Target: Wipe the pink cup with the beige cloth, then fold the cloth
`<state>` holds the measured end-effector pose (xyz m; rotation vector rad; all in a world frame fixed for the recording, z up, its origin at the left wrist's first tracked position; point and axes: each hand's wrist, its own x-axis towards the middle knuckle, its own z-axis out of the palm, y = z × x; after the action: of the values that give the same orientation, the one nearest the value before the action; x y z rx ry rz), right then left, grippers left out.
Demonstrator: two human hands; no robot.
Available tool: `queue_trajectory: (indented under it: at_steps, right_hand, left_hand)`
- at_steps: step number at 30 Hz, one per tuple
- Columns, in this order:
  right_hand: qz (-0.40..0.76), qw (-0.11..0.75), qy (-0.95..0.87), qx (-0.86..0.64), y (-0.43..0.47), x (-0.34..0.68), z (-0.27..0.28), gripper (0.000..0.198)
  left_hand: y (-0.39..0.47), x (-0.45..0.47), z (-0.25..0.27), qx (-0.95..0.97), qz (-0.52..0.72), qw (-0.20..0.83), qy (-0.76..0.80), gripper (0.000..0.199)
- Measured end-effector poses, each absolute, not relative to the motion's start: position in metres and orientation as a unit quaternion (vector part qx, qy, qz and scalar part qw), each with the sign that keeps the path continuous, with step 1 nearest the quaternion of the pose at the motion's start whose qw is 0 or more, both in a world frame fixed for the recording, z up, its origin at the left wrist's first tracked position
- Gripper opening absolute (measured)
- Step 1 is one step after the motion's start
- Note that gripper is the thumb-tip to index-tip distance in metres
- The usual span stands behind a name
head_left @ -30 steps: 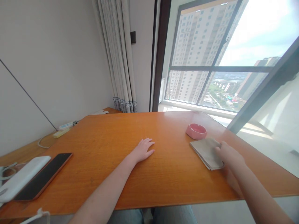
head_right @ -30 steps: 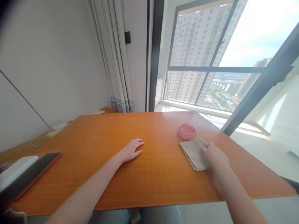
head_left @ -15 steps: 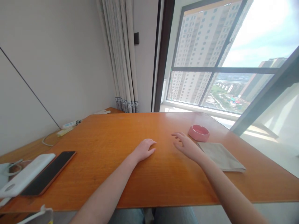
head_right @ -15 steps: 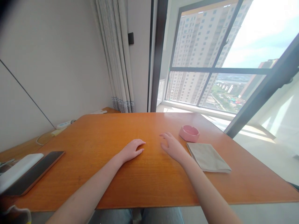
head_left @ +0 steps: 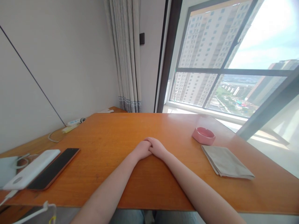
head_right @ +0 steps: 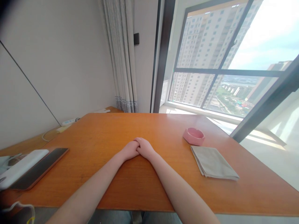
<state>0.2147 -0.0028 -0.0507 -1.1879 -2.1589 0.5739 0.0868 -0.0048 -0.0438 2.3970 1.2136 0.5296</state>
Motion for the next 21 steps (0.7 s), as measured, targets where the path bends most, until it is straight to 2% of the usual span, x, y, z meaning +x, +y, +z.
queue_trajectory:
  at_steps: [6,13,21]
  right_hand:
    - [0.220,0.319,-0.795,-0.467,-0.003,0.218,-0.057,0.035]
    - [0.208,0.353,-0.773,-0.485,0.003,0.216,-0.061,0.032]
    - [0.203,0.355,-0.760,-0.505,0.009,0.218,-0.064,0.031]
  left_hand:
    - [-0.001,0.086,-0.051,0.861,0.186,0.176,0.439,0.025]
    - [0.007,0.088,-0.052,0.855,0.201,0.113,0.465,0.028]
    - [0.015,0.091,-0.055,0.865,0.200,0.089,0.451,0.024]
